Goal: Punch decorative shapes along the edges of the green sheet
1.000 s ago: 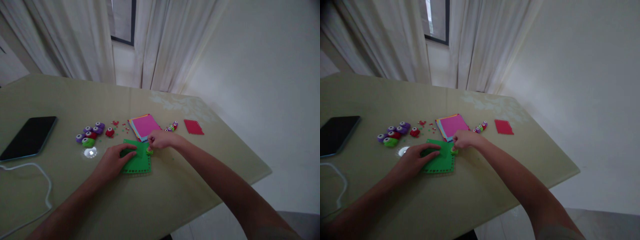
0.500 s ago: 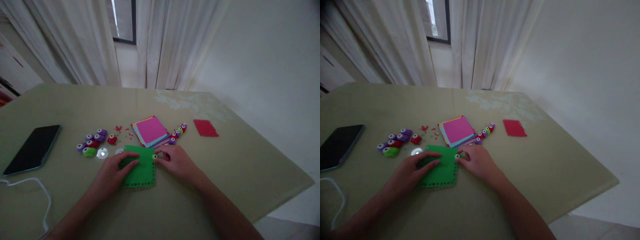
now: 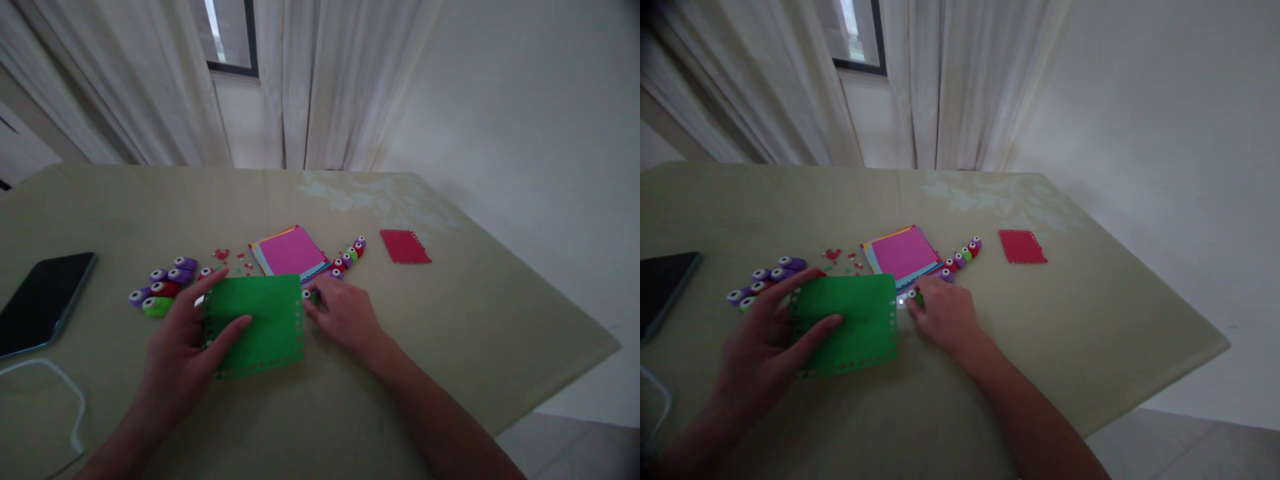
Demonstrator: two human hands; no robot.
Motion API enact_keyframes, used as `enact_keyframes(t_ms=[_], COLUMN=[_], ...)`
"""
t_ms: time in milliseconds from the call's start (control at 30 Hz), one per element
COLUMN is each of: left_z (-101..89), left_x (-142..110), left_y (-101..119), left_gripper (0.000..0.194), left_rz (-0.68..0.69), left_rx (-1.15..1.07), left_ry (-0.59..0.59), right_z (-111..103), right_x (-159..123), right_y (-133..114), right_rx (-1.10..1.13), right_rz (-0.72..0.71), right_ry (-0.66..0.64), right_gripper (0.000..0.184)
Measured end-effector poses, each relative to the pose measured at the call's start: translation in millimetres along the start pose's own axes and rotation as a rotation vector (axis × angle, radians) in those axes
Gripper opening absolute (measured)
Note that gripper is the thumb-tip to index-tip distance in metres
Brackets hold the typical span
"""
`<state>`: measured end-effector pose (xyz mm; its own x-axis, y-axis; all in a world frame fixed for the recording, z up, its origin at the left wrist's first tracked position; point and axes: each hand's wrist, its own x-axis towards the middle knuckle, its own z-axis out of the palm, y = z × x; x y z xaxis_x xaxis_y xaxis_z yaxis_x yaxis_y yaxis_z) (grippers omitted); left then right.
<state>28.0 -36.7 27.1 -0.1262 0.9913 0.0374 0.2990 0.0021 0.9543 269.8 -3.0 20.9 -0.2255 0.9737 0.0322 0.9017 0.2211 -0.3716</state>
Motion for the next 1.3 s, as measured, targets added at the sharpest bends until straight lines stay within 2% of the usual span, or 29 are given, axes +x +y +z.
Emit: enact_keyframes(t_ms=[233,433,667,800,933,1000,1100,1200,1300], left_z=[1.4,0.7,-0.4,-1.3,-3.9,-4.0,-2.3,0.0,2.4], left_x=[-4.9,-2.4,-3.0,-2.2,5.8,11.0,15.3,13.6,10.4], left_y=[8.5,5.2,5.0,0.3,-12.0,-17.3,-20.1,-17.5,-14.7], left_gripper=[0.082,0.088,0.086,0.084,0.042,0.032,0.033,0.038,0.067], left_rz=[-0.032,-0.024,-0.041,-0.015,0.084,0.11,0.128,0.154,0.084], left_rx=[-0.142,-0.178,-0.169,-0.119,0.138,0.238,0.256,0.194,0.0], left_ry=[-0.007,0.012,-0.014,-0.025,-0.1,-0.181,-0.242,-0.27,-0.302], right_z=[2.3,2.9,-0.1,-0.7,-4.4,-5.6,-2.3,7.2,15.9], right_x=[3.0,6.7,9.3,8.8,6.6,5.2,2.9,1.6,3.5], right_y=[-3.8,3.7,11.8,14.5,15.9,15.0,8.9,-2.1,-12.4], right_rx=[-0.106,-0.146,-0.172,-0.15,-0.004,0.112,0.301,0.543,0.648], right_rz=[0.081,0.127,0.213,0.211,0.138,0.081,0.013,0.014,0.006], right_ry=[0.069,0.12,0.15,0.151,0.228,0.27,0.267,0.183,0.099], right_gripper=[0.019,0.019,0.019,0.021,0.026,0.029,0.033,0.042,0.041])
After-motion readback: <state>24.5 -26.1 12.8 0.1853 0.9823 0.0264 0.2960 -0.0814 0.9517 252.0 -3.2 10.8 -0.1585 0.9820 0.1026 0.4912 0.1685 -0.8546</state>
